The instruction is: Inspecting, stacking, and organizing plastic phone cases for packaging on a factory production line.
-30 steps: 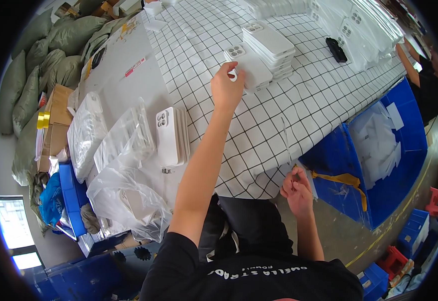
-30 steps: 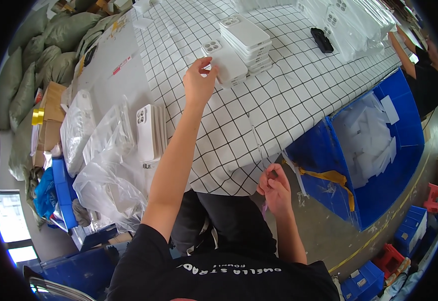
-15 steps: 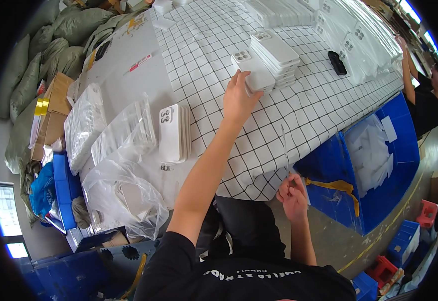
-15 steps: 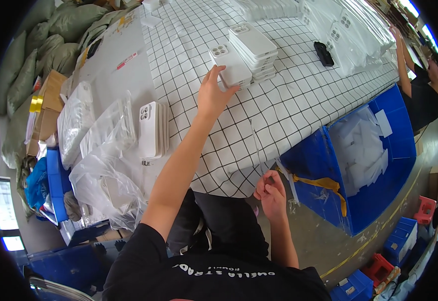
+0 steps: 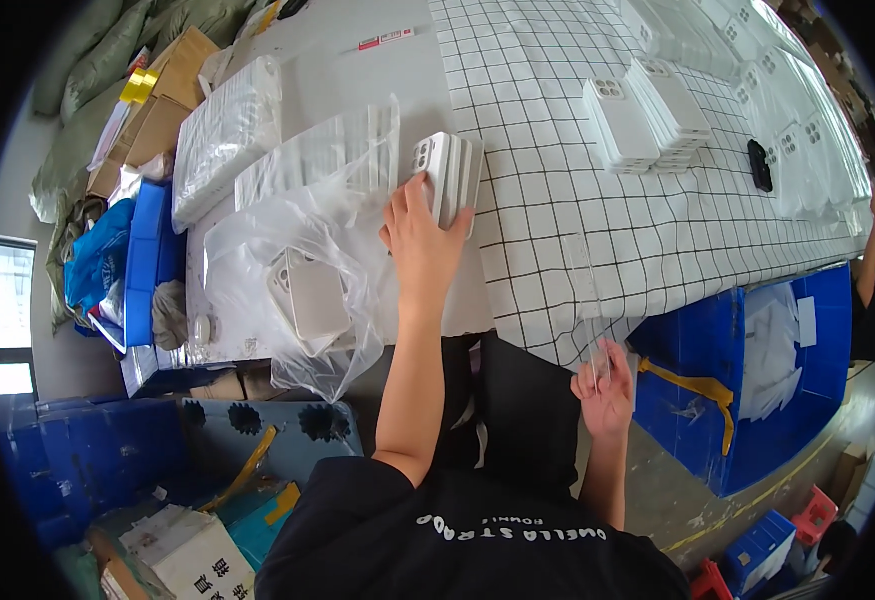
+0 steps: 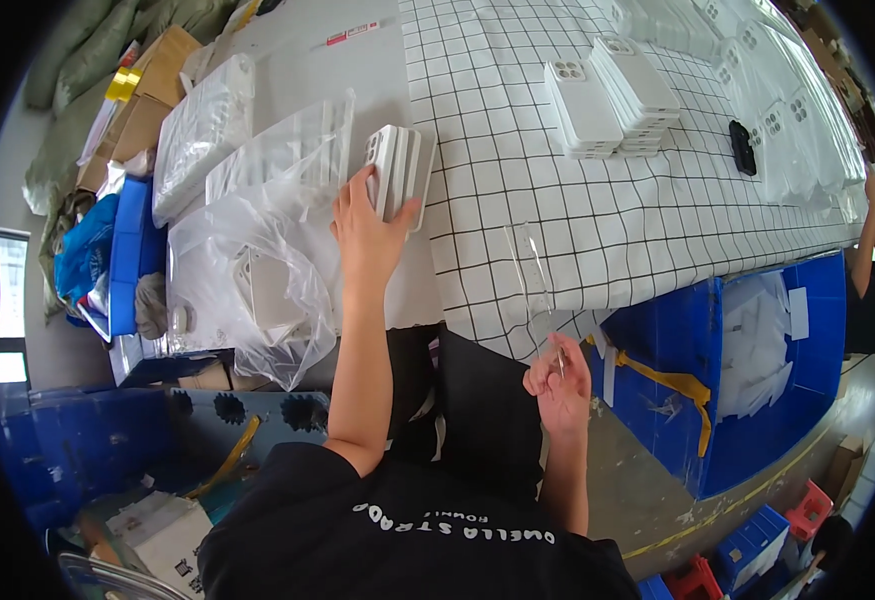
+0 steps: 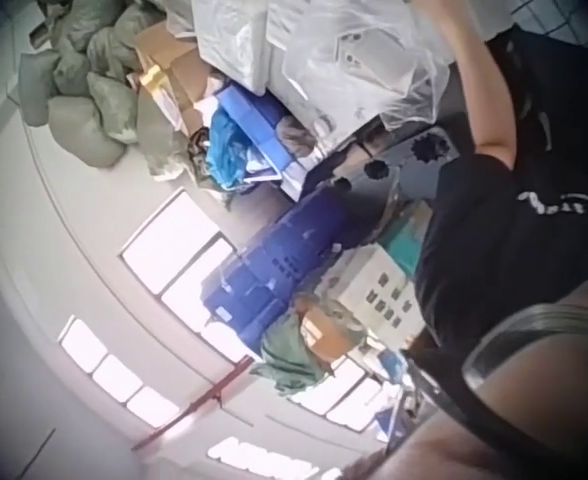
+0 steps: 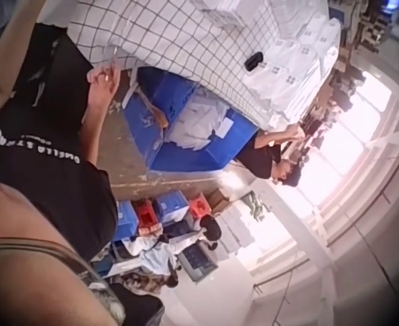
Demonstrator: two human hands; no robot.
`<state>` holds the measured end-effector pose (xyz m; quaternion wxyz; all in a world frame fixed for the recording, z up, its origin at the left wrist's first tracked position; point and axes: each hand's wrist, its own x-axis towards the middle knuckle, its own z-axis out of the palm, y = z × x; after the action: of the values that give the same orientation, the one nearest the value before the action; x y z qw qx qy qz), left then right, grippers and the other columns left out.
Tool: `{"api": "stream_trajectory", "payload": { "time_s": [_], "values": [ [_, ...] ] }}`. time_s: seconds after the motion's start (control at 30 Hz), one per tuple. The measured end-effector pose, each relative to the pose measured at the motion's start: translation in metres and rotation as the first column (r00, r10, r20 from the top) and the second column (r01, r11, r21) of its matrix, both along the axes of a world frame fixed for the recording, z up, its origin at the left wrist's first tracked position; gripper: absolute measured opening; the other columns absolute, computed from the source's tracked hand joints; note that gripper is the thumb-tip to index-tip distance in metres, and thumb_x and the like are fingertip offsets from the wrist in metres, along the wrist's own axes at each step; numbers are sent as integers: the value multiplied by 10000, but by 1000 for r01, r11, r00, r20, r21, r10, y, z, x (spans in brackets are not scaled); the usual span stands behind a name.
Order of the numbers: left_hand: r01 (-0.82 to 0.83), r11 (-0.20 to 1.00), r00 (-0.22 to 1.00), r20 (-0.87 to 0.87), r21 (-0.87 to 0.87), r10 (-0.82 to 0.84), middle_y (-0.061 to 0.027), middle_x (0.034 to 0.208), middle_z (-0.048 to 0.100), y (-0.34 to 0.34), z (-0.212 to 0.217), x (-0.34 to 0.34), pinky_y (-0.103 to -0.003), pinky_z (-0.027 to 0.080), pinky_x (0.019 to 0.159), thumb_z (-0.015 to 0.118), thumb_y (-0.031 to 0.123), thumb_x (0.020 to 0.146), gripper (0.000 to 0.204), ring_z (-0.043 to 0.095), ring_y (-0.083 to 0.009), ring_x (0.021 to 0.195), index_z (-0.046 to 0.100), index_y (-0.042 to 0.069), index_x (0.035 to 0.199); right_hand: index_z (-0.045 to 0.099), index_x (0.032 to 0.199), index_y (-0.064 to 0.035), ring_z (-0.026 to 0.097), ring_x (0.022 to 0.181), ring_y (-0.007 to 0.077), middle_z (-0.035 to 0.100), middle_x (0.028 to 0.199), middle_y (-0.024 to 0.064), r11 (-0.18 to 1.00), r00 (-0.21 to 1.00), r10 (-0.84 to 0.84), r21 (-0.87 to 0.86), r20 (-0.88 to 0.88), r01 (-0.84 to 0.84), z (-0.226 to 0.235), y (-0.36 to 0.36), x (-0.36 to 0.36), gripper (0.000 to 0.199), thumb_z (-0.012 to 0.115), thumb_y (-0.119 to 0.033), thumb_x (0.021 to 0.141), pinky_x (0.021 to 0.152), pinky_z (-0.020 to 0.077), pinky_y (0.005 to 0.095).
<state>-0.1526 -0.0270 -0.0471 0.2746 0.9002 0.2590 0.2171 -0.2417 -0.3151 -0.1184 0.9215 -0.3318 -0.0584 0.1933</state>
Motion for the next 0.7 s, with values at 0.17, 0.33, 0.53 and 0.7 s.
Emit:
{"api": "stream_trajectory", "payload": {
  "time_s": [0.17,0.33,0.53,0.7],
  "values": [
    [71,992,981,186,-109,-50,-139,1289,504,6,-11,-15,-450,412,983,803,160,716,516,463,-341,1203,587,78,1177,364,1381,-36,405,641,141,454,785,35,1000,999,27,1,-37,-27,7,19,-10,578,623,-118,871,571,316,276],
    [70,993,896,444,-96,-21,-157,1346,449,-2,-11,-42,-461,456,914,824,63,655,619,451,-347,1198,564,103,1214,426,1274,-49,410,632,157,450,778,58,998,996,68,17,-61,-67,19,44,-10,480,603,-64,827,567,330,285],
    [386,800,708,703,-459,62,-222,1391,406,-23,8,-106,-476,474,900,693,246,778,673,481,-370,1179,424,62,1367,419,995,-76,423,578,164,459,788,96,954,959,281,117,-40,-275,29,82,7,298,529,18,735,545,358,294],
    [600,-547,788,552,-584,275,-287,1459,315,-17,10,-145,-511,486,853,540,430,833,818,495,-388,1163,233,79,1505,428,966,-61,434,578,122,494,828,92,908,914,394,200,-98,-369,41,108,9,266,597,-6,769,527,342,243]
  ]
}}
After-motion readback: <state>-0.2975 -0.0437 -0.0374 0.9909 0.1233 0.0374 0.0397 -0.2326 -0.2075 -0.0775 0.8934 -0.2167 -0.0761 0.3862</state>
